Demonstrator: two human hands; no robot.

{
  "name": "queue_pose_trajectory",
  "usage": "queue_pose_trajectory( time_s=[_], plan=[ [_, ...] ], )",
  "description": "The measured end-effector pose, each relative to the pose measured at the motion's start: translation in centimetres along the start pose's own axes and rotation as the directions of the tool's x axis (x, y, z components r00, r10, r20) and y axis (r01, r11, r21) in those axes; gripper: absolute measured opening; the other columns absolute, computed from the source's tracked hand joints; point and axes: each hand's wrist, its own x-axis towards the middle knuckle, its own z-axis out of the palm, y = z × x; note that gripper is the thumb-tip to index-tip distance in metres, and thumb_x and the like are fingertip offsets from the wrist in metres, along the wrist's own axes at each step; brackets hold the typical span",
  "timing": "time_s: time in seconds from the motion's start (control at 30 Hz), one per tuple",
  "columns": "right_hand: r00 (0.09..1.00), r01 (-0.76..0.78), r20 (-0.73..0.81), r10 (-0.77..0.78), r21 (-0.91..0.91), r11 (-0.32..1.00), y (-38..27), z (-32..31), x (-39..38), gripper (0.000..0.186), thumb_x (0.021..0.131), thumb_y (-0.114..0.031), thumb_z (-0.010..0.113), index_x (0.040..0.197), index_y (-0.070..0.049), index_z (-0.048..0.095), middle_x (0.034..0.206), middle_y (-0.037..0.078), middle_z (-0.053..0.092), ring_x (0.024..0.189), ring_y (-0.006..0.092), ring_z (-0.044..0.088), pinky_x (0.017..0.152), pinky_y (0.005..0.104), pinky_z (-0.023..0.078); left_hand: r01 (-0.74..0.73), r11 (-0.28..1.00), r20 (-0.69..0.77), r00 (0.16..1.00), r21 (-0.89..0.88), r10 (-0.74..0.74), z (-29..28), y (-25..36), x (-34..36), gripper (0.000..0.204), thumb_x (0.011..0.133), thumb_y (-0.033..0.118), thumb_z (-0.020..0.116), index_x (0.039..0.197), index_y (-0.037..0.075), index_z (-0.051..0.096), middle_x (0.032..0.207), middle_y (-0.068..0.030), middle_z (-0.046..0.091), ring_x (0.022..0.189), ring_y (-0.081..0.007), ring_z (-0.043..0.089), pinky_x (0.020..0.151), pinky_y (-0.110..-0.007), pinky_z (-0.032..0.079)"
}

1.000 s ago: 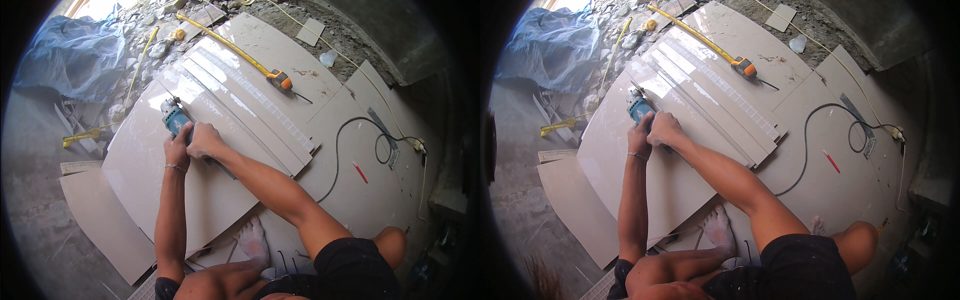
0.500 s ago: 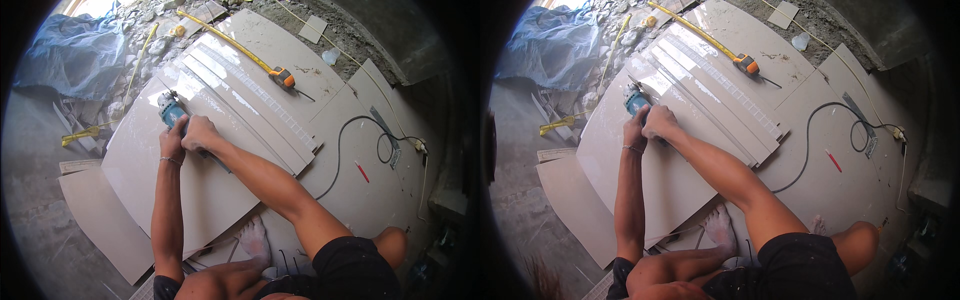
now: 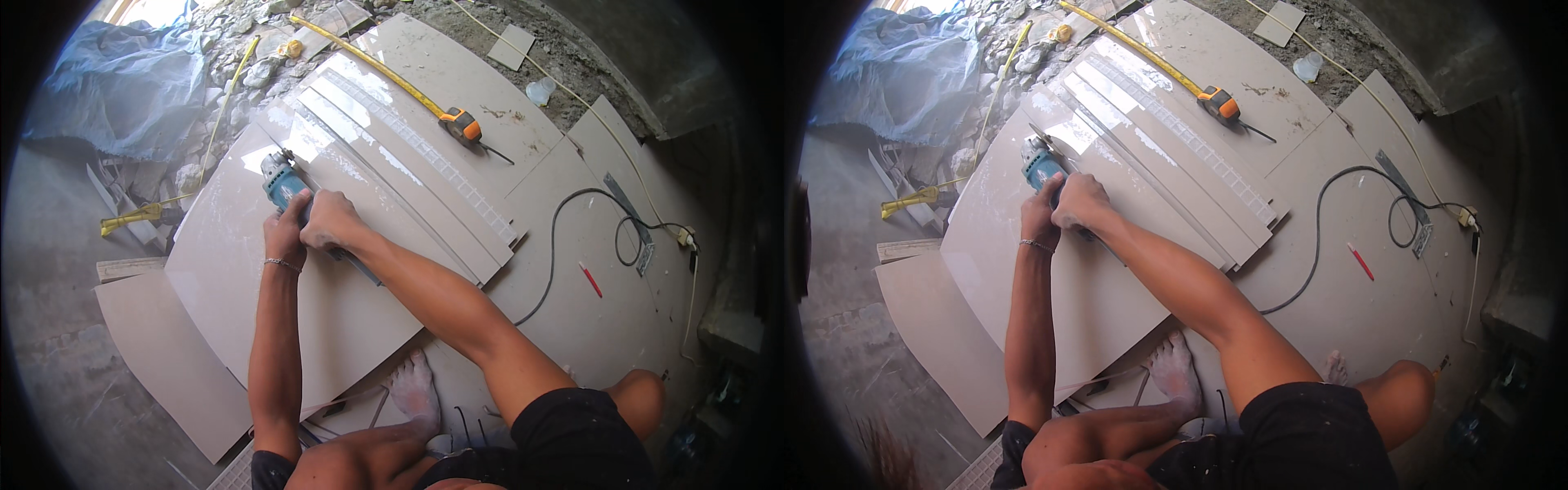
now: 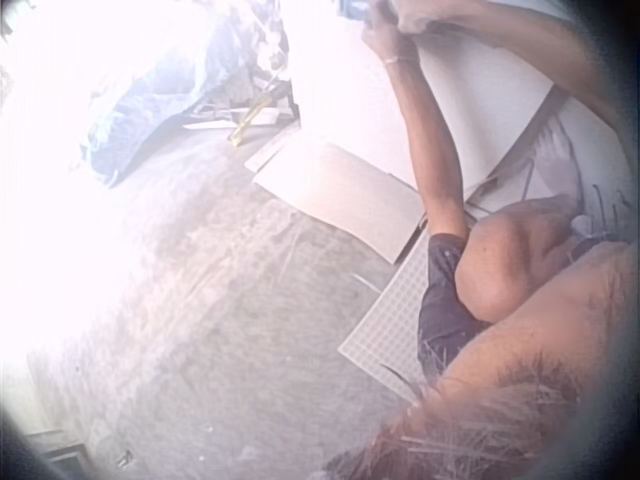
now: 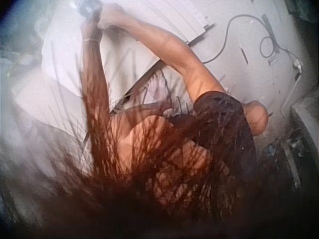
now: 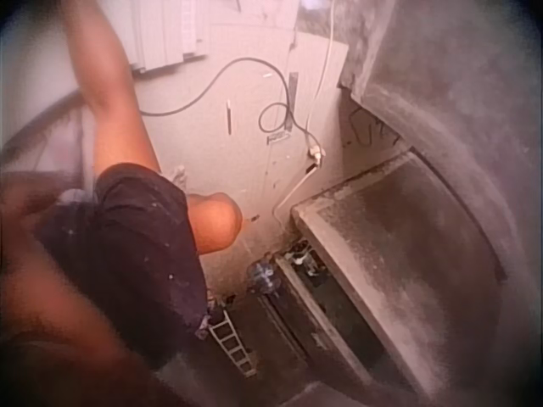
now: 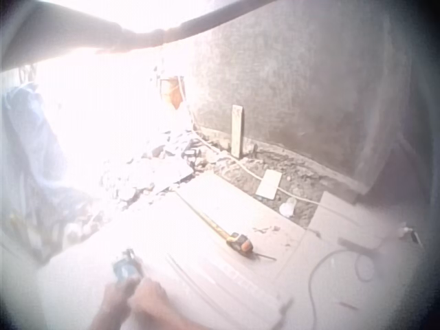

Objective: The person marks a line on a large ceramic tile with a red marker, then uses an angle grinder to cut along the marked line. After cutting, the person lifts the tile and carries it to another area where another worker is present.

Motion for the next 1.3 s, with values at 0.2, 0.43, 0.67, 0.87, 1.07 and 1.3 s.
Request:
queue_pose_trajectory(
  time_s=[0.2,0.43,0.67,0.87,1.07,1.3],
  plan=[
    [0.998,0.038,-0.043,-0.038,-0.007,0.999,1.0,0.0,-1.5,0.052,0.073,-0.016,0.081,0.117,0.008,0.069,0.124,0.031,0.071,0.122,0.0411,0.07,0.104,0.0423,0.058,0.011,1.0,-0.001,1.0,-0.015,-0.011,0.5,-0.5,-1.5,0.044,0.092,0.018,0.085,0.116,-0.014,0.066,0.104,-0.0146,0.073,0.086,-0.0214,0.074,0.079,-0.034,0.061],
    [0.997,0.059,-0.046,-0.06,-0.023,0.998,2.4,0.3,-2.4,0.057,0.072,-0.017,0.081,0.121,0.009,0.065,0.122,0.031,0.071,0.12,0.0419,0.071,0.102,0.0432,0.059,0.005,0.999,-0.002,1.0,-0.035,-0.005,0.9,-1.5,-3.0,0.041,0.093,0.018,0.084,0.115,-0.012,0.067,0.103,-0.0142,0.073,0.086,-0.0209,0.073,0.079,-0.034,0.061],
    [0.994,0.074,-0.074,-0.074,0.002,0.997,3.9,0.8,-3.5,0.059,0.07,-0.014,0.079,0.121,0.01,0.06,0.113,0.033,0.072,0.112,0.045,0.072,0.096,0.044,0.06,-0.002,0.999,0.003,1.0,-0.05,0.002,1.4,-2.5,-4.5,0.041,0.093,0.019,0.084,0.115,-0.012,0.066,0.103,-0.0141,0.073,0.086,-0.0205,0.073,0.078,-0.033,0.06],
    [0.994,0.073,-0.082,-0.073,0.0,0.997,5.0,0.9,-4.8,0.057,0.071,-0.013,0.078,0.12,0.01,0.06,0.112,0.033,0.072,0.11,0.0455,0.072,0.095,0.0449,0.06,0.012,0.999,0.006,1.0,-0.046,-0.012,1.6,-3.6,-5.7,0.041,0.093,0.018,0.084,0.114,-0.012,0.066,0.104,-0.0143,0.073,0.086,-0.0202,0.073,0.078,-0.033,0.06],
    [0.998,0.051,-0.029,-0.051,-0.015,0.999,5.8,0.6,-5.9,0.063,0.071,-0.014,0.081,0.124,0.011,0.058,0.12,0.033,0.07,0.118,0.0445,0.07,0.102,0.0439,0.058,0.009,1.0,0.011,1.0,-0.025,-0.008,1.8,-4.4,-6.9,0.037,0.096,0.018,0.081,0.116,-0.01,0.067,0.106,-0.0118,0.073,0.089,-0.0186,0.073,0.08,-0.033,0.06],
    [0.997,0.066,-0.044,-0.067,-0.018,0.998,5.5,0.8,-5.1,0.06,0.071,-0.016,0.081,0.121,0.01,0.06,0.118,0.032,0.071,0.116,0.0445,0.071,0.101,0.0441,0.059,0.009,1.0,0.007,1.0,-0.015,-0.009,1.6,-4.0,-6.2,0.04,0.095,0.019,0.082,0.118,-0.01,0.066,0.106,-0.0128,0.073,0.088,-0.0192,0.073,0.08,-0.033,0.059]
  ],
)
